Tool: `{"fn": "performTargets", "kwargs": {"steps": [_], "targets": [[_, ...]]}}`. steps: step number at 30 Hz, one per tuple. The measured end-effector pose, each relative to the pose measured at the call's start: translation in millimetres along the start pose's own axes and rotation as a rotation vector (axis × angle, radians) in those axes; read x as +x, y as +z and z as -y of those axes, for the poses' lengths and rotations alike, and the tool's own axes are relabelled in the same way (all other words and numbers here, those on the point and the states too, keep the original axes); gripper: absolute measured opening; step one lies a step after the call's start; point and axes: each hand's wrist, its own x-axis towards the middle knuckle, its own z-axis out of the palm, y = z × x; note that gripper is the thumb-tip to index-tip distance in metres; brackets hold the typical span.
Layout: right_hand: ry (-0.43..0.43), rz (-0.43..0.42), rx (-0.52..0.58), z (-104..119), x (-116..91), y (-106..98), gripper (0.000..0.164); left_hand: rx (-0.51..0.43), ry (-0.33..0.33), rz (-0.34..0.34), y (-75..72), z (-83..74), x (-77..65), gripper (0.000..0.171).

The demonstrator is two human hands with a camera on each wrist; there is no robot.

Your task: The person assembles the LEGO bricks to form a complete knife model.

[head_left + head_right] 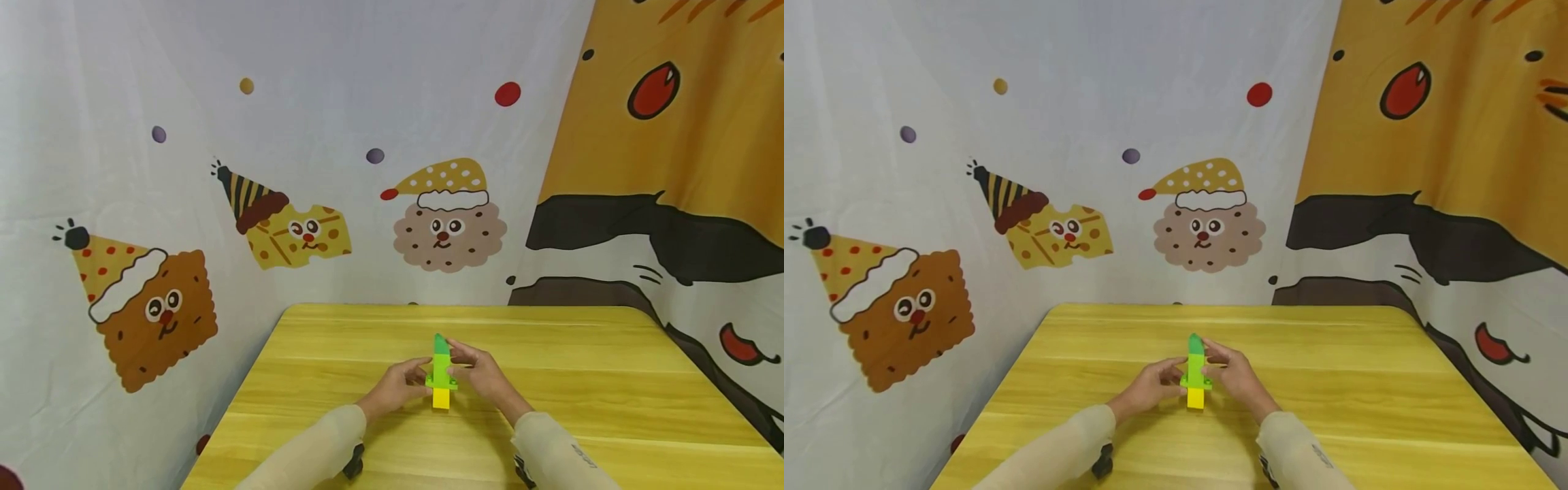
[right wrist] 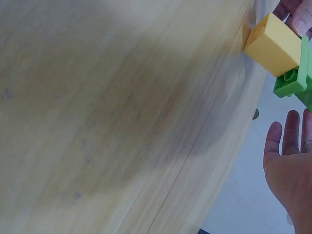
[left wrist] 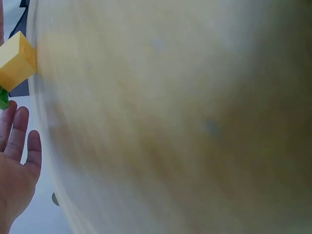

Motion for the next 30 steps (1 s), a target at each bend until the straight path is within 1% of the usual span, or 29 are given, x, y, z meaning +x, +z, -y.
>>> {"fn": "performTargets", "kwargs": {"steps": [5,9,17,21,26,30], "targets": [[0.008,0.012,-0.006,-3,1,-1,0.059,0.012,-0.003,0.007,0.0,1.0,0.3,0.062],[0.011,0.023,-0.004,-5,1,-2,0.059,-0.001,-0.011,0.019,0.1,1.4,0.2,0.063],[0.023,0.047,-0.01,-9,1,-2,0.06,-0.02,-0.002,0.037,-0.7,2.3,-0.2,0.062],[0.021,0.059,-0.017,-11,1,-3,0.059,-0.016,-0.018,0.051,-1.3,1.6,-1.1,0.064],[0.013,0.08,-0.015,-13,-1,-3,0.058,0.015,-0.032,0.072,-1.9,-0.1,-2.2,0.065],[0.015,0.103,-0.017,-16,-2,-3,0.059,0.031,-0.061,0.078,-2.3,-0.8,-2.6,0.065]]}}
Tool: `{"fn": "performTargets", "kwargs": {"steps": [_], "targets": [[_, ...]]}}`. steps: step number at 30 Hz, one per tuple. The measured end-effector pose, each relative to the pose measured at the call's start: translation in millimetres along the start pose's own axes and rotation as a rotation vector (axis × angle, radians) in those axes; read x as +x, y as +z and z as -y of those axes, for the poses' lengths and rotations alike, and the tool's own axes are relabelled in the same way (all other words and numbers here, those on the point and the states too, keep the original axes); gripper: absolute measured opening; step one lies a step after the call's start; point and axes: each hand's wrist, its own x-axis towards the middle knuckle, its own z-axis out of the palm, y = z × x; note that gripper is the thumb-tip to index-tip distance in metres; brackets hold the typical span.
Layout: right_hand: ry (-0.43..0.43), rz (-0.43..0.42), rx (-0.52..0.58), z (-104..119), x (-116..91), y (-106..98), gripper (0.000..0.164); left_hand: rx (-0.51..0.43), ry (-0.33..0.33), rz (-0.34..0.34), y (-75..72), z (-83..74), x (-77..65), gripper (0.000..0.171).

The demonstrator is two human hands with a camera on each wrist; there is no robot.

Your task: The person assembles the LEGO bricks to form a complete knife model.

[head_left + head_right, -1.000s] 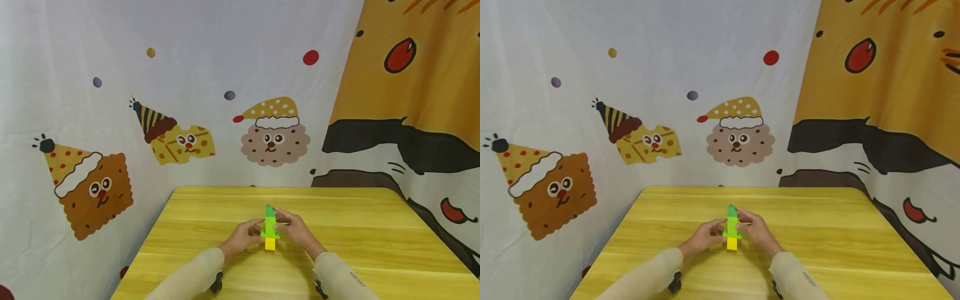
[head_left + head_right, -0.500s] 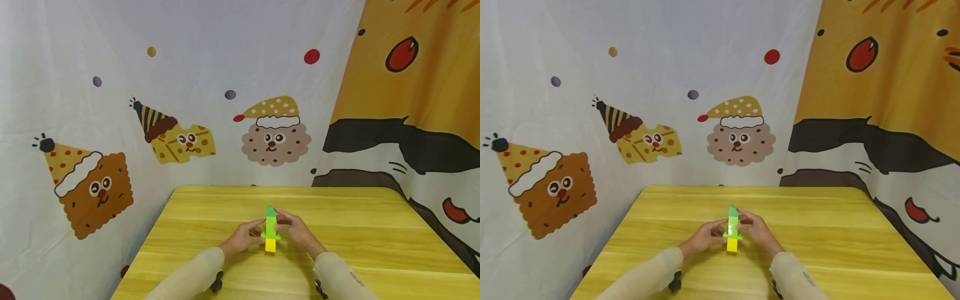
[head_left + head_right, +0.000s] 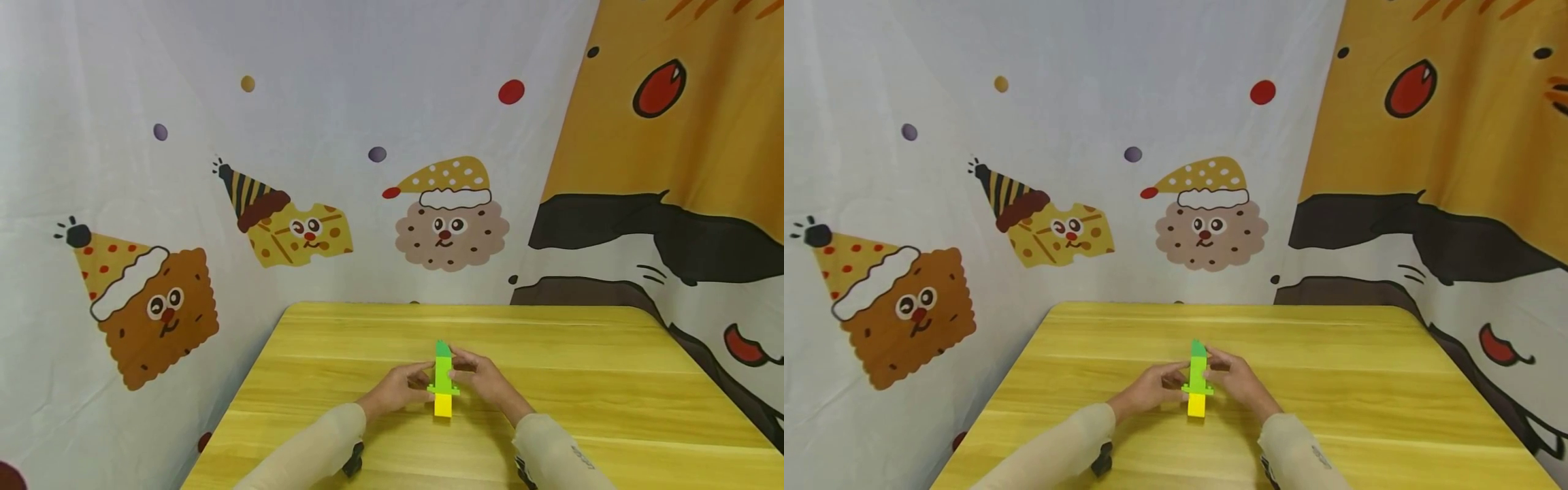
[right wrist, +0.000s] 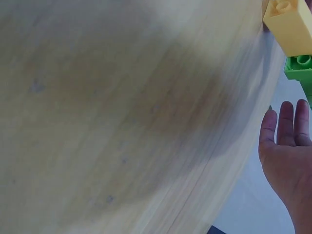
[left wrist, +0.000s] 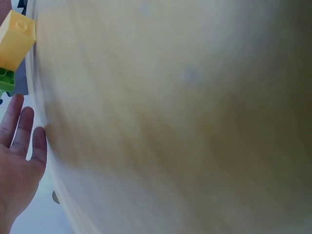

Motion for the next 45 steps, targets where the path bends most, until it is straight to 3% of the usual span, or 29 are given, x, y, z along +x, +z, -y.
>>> {"fn": "performTargets", "kwargs": {"steps": [12,21,33,45], "targets": [[0.056,0.024,-0.041,-3.3,-2.4,1.3,0.056,0.077,0.014,0.018,0.2,2.0,0.6,0.068],[0.033,0.06,-0.083,-3.5,-4.7,2.0,0.051,0.132,-0.002,0.02,-0.1,3.5,-1.7,0.063],[0.027,0.135,-0.041,-7.9,-6.7,5.6,0.049,0.248,-0.029,0.042,-0.3,-3.6,-6.7,0.063],[0.08,0.044,-0.085,-7.7,-8.7,1.6,0.048,0.146,-0.049,0.022,-5.5,4.6,-2.7,0.064]]}}
